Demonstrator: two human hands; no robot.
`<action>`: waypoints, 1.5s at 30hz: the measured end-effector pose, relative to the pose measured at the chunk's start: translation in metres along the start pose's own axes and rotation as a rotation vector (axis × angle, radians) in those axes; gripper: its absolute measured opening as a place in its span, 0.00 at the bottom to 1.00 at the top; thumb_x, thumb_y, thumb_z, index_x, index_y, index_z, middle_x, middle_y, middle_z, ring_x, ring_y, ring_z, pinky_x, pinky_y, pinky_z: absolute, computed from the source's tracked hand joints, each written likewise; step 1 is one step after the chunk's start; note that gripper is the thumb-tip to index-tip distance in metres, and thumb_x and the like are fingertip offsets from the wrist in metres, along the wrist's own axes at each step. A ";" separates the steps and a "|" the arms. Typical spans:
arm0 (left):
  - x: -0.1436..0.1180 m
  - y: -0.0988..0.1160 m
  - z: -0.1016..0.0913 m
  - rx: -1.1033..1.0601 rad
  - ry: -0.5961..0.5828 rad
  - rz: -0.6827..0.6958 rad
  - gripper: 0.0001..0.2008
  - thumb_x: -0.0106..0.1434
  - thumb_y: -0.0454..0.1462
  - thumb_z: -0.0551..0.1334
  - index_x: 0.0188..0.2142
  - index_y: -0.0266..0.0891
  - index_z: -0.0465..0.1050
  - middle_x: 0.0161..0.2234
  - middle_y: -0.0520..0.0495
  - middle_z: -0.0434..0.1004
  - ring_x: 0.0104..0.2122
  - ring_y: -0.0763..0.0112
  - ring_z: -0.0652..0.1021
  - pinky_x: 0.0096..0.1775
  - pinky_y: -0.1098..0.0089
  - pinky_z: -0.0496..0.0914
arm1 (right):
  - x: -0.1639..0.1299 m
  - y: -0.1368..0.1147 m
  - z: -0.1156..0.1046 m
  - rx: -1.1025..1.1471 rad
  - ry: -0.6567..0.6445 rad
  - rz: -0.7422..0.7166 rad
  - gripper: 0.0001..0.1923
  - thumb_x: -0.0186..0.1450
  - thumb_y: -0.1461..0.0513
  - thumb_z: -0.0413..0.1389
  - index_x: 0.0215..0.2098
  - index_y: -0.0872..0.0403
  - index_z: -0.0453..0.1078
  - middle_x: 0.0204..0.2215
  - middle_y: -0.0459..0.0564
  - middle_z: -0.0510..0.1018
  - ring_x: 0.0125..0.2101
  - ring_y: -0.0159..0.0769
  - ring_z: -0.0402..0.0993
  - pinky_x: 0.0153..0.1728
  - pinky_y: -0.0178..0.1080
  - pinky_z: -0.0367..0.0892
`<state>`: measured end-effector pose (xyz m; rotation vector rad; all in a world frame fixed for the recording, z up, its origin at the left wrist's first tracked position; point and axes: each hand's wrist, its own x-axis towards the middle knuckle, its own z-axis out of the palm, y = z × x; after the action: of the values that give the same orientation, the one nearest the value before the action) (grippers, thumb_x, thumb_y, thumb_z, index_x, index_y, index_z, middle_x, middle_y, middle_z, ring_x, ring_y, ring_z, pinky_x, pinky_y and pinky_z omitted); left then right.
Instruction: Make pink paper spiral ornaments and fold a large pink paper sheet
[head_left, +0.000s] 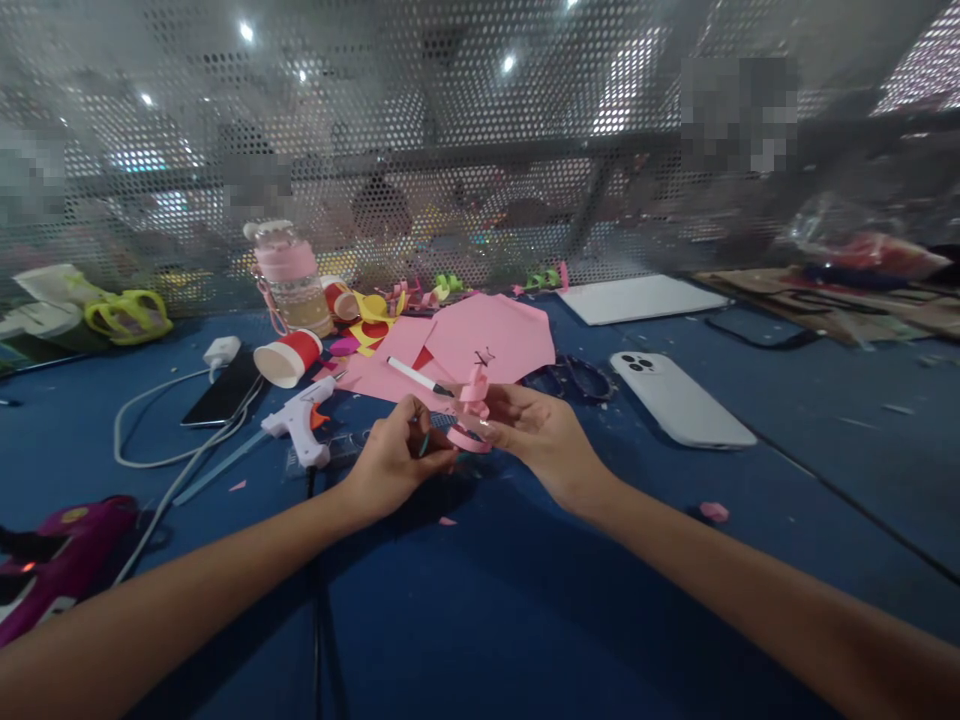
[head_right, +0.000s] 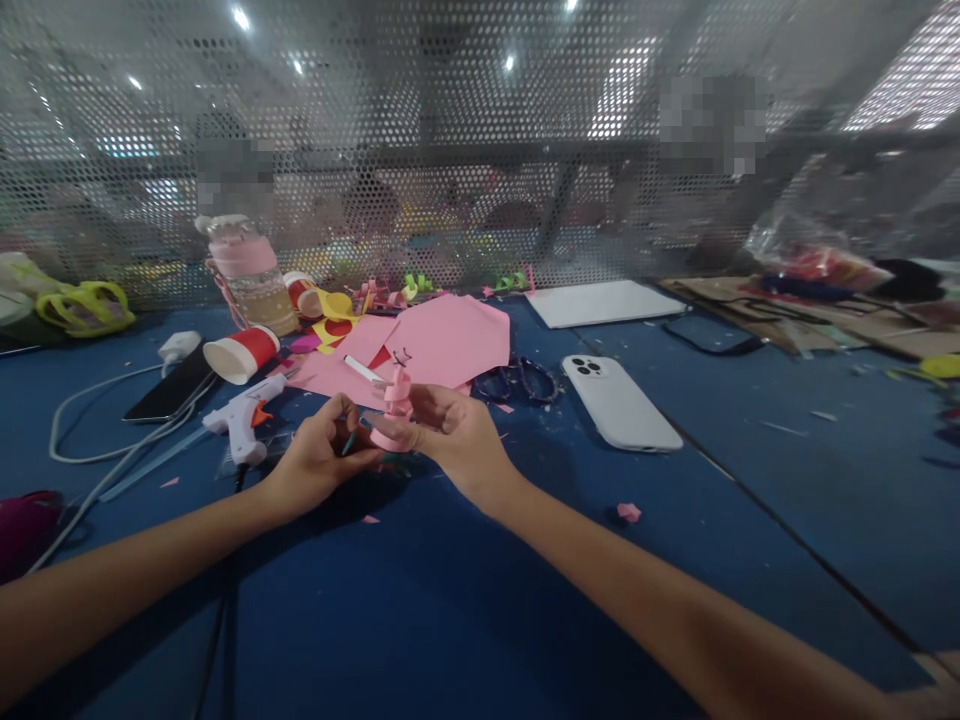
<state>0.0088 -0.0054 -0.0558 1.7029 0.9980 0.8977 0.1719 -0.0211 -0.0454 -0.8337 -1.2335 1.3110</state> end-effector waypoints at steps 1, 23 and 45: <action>0.000 0.000 0.000 -0.002 -0.005 0.000 0.17 0.48 0.36 0.63 0.25 0.41 0.50 0.22 0.53 0.73 0.21 0.75 0.72 0.23 0.74 0.63 | 0.000 0.000 0.000 0.010 -0.008 0.002 0.17 0.47 0.60 0.63 0.35 0.53 0.71 0.37 0.48 0.77 0.37 0.35 0.74 0.42 0.41 0.70; -0.001 0.005 0.001 0.078 -0.002 -0.014 0.16 0.46 0.33 0.62 0.24 0.41 0.51 0.22 0.52 0.73 0.24 0.71 0.75 0.27 0.71 0.68 | -0.001 0.001 0.000 -0.116 0.068 -0.033 0.15 0.46 0.60 0.64 0.34 0.53 0.74 0.33 0.48 0.79 0.36 0.39 0.75 0.41 0.42 0.71; 0.000 0.004 0.003 0.004 -0.073 -0.019 0.17 0.48 0.33 0.62 0.24 0.41 0.49 0.20 0.57 0.67 0.22 0.74 0.74 0.25 0.73 0.67 | 0.001 -0.007 -0.002 -0.103 0.134 -0.031 0.12 0.46 0.58 0.63 0.26 0.55 0.69 0.30 0.48 0.77 0.31 0.34 0.74 0.27 0.34 0.70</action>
<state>0.0117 -0.0076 -0.0528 1.7148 0.9666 0.8163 0.1748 -0.0203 -0.0390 -0.9562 -1.2106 1.1559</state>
